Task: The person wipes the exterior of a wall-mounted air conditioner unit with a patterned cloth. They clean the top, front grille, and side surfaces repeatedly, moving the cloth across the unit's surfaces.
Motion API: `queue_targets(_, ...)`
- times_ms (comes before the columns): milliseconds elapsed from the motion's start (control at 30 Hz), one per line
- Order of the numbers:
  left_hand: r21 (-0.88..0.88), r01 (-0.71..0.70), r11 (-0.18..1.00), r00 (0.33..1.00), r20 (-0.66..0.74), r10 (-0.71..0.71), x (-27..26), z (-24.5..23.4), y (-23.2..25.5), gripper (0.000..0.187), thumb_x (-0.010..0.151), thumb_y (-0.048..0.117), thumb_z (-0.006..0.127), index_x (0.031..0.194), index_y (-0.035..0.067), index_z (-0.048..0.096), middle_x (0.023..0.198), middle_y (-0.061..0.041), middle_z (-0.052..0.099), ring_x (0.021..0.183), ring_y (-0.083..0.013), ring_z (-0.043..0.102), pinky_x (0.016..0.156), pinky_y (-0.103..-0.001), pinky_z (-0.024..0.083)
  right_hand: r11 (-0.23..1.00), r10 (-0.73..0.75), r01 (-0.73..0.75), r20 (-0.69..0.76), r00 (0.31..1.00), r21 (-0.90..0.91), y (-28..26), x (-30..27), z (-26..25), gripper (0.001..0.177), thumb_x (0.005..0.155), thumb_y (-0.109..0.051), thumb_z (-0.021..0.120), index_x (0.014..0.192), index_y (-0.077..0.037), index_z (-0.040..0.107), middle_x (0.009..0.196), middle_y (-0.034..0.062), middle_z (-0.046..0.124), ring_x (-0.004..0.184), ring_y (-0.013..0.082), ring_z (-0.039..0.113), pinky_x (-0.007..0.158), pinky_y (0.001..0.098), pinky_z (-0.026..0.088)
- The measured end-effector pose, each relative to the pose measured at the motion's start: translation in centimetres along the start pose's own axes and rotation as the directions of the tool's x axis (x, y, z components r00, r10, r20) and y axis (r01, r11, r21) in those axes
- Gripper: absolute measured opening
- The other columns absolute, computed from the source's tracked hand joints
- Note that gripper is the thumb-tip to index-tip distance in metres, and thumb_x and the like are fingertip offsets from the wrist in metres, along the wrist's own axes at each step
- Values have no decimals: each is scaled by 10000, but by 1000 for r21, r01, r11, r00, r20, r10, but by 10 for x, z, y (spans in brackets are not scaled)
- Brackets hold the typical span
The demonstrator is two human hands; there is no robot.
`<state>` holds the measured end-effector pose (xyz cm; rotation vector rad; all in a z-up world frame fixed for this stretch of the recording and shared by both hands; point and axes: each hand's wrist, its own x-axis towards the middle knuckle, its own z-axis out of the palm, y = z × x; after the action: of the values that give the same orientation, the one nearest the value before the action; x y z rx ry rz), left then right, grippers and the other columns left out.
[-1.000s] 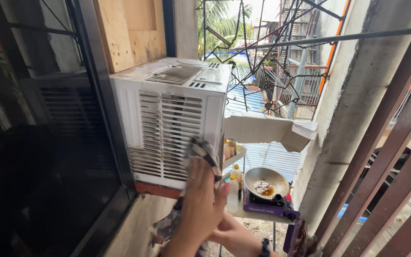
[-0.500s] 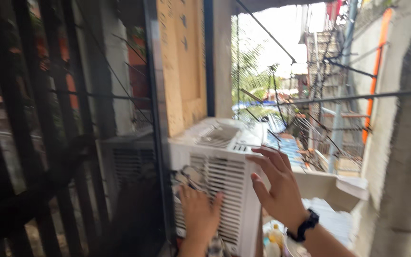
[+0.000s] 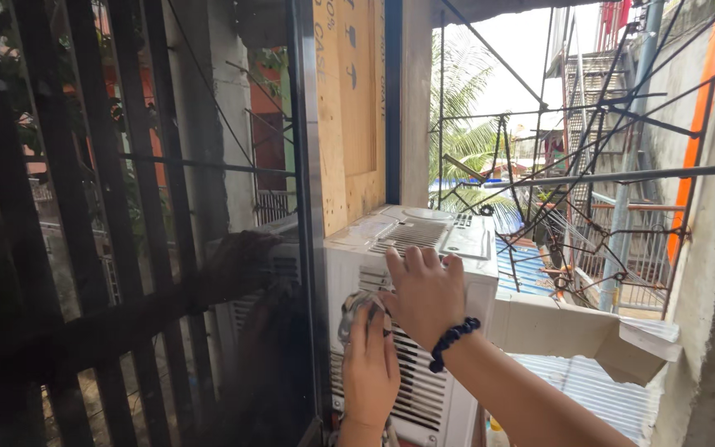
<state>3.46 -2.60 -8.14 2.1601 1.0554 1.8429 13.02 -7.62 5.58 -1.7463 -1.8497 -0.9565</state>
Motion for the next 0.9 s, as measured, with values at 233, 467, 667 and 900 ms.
queue_targets(233,263,-274,925,954,-51,297,22,12,-14,644,963,238,576,1494,-58,362,1581,-257,364,1428,-424,405,1039,-517,371,979,100,-90,-46,994,185,73,1,-1,684,897,-516,630,1455,-146,486,1384,127,569,1245,321,568,995,515,447)
queue_targets(467,69,-247,966,837,-486,249,35,32,4,485,941,-4,527,1425,-32,544,1480,-246,565,1416,-413,504,1155,-497,404,860,114,-89,-18,993,502,104,-4,11,669,906,-556,611,1374,-79,588,1245,160,686,1193,335,628,1004,440,492)
queue_targets(667,-31,-158,987,987,-3,158,7,37,25,558,931,9,554,1479,110,542,1238,-183,693,1184,-363,639,1145,-486,441,877,161,-133,-21,987,462,98,-3,9,620,880,-548,656,1274,-69,672,1235,150,695,1166,324,648,982,425,508)
queue_targets(900,302,-260,917,841,-395,369,32,13,-1,574,848,74,664,1416,92,581,1378,-241,571,1197,-487,567,1026,-563,442,853,193,-175,14,981,491,92,-12,2,613,858,-563,670,1223,-72,702,1272,123,678,1171,305,651,988,419,511)
